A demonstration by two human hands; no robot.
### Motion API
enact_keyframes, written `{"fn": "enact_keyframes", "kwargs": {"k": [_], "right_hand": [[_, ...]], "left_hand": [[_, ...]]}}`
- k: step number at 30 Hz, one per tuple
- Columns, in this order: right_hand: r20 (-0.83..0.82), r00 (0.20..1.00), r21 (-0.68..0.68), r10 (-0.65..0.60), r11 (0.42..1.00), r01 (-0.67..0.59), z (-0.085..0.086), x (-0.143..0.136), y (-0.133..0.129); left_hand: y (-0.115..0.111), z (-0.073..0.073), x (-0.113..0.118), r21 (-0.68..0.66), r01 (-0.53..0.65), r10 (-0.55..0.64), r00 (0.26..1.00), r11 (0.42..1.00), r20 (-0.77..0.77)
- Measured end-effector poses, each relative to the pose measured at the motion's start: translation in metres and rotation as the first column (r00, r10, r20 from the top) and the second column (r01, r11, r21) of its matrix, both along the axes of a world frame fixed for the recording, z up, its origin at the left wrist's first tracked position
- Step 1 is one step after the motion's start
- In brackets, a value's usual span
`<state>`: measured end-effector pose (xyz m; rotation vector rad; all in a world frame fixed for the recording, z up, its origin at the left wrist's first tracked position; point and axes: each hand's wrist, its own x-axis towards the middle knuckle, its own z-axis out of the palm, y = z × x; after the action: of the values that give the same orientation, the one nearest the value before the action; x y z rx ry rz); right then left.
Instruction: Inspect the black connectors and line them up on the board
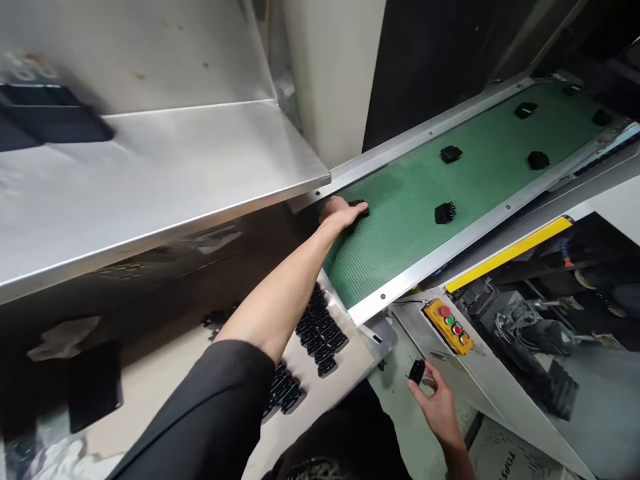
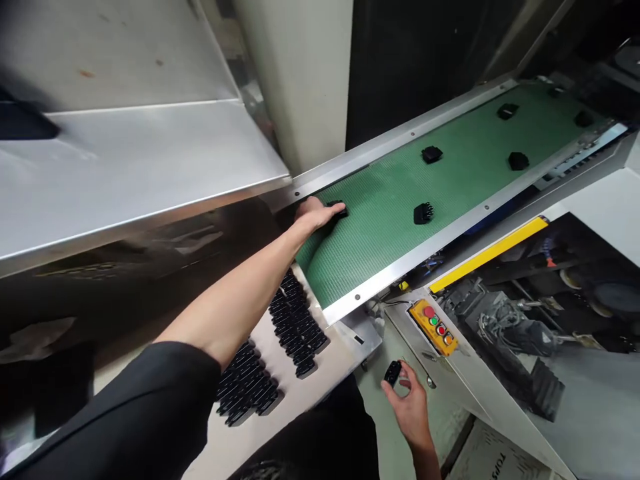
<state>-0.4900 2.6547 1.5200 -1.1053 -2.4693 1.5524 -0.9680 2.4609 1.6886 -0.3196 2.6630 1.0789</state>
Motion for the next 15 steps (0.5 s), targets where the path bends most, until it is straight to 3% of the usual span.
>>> {"fn": "enact_keyframes", "kwargs": {"k": [3,7,10,13,15], "right_hand": [[-0.085,0.995,-0.268,0.046,0.961,-0.067,0.036,-0.024,0.007],[-0.320,0.943,-0.517,0.088,0.818,-0.252,0.079,-0.076,0.017],[-0.457,0.886,-0.570,0.078,0.739,-0.359,0.107,-0.109,0.010],[-0.518,0.852,-0.559,0.073,0.725,-0.402,0.128,-0.128,-0.004],[-0.536,0.842,-0.567,0.056,0.715,-0.409,0.138,-0.131,-0.012]], "left_hand": [[0.009,-0.008,0.005,-0.040,-0.002,0.001,0.999,0.999,-0.033],[0.016,-0.018,0.022,-0.006,-0.053,0.051,0.980,0.999,-0.192],[0.029,-0.025,0.030,0.050,-0.092,0.101,0.963,0.995,-0.250],[0.042,-0.026,0.030,0.163,-0.078,0.129,0.934,0.984,-0.334],[0.043,-0.020,0.033,0.320,-0.091,0.200,0.924,0.943,-0.326]]}}
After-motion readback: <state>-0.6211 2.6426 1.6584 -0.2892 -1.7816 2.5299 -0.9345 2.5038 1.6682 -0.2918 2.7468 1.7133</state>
